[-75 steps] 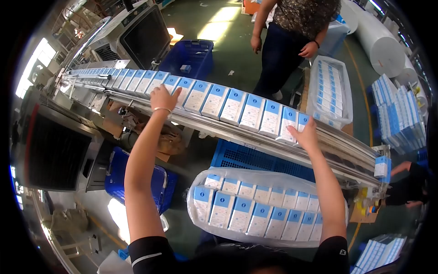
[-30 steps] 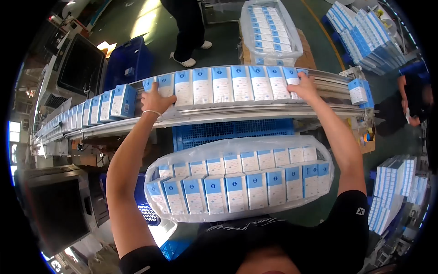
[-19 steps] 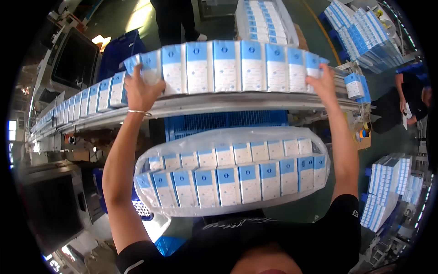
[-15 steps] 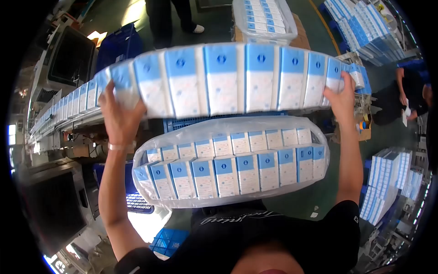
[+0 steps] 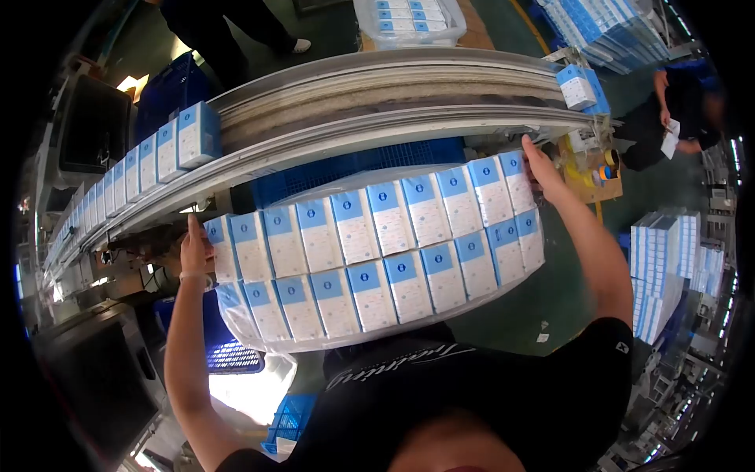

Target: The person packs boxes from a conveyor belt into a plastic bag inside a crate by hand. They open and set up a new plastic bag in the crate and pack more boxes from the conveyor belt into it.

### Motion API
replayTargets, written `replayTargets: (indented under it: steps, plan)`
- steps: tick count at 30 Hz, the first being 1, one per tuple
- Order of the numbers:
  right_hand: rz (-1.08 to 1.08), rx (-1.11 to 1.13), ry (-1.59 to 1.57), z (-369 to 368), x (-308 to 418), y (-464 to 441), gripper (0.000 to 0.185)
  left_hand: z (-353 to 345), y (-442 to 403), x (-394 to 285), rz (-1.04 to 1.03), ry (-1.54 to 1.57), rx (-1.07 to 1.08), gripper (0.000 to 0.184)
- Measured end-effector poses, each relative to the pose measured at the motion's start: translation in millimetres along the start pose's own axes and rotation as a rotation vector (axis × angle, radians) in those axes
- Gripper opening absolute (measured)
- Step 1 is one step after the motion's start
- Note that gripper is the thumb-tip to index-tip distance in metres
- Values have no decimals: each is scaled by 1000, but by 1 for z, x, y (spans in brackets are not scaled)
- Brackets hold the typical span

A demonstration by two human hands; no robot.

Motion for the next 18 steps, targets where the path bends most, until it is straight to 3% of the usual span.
replayTargets:
  steps: [2, 3, 5, 8, 12, 13, 15, 16, 17, 18]
  plan:
    - [-72, 97, 74, -9, -38, -47, 76, -29, 1, 12, 346, 0, 141, 77]
    - [-156, 183, 114, -19, -34, -37, 81, -28, 10, -8, 343, 13, 116, 77]
    - [-314, 370, 215, -36, -28, -16, 92, -65, 74, -26, 580, 50, 690, 88]
    - [-449, 423, 341, -42, -14, 8, 96, -59, 86, -34, 663, -199, 776, 89]
    - [-595, 565, 435, -40, -20, 5, 100, -58, 81, -40, 673, -314, 877, 66]
    - [-620, 574, 446, -37, -25, -3, 99, -56, 72, -35, 678, -297, 808, 54]
    - [-666, 613, 447, -30, -47, -28, 97, -59, 59, -17, 655, -199, 740, 50]
    - [-711, 657, 445, -29, -51, -34, 95, -60, 44, -7, 632, -103, 668, 46]
    - [-699, 668, 422, -31, -49, -27, 90, -44, 11, 17, 567, -112, 452, 42]
    - [-699, 669, 426, -34, -53, -15, 90, -45, 18, 22, 570, -108, 450, 42]
Point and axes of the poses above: each hand's wrist, its own y-axis away from the middle knuckle, its own z-axis out of the back of the hand, x = y × z, the point moved 9 cm from there along -y, towards the middle knuckle, and after that the axes turned 7 degrees about -y, right-handed, at the moved point
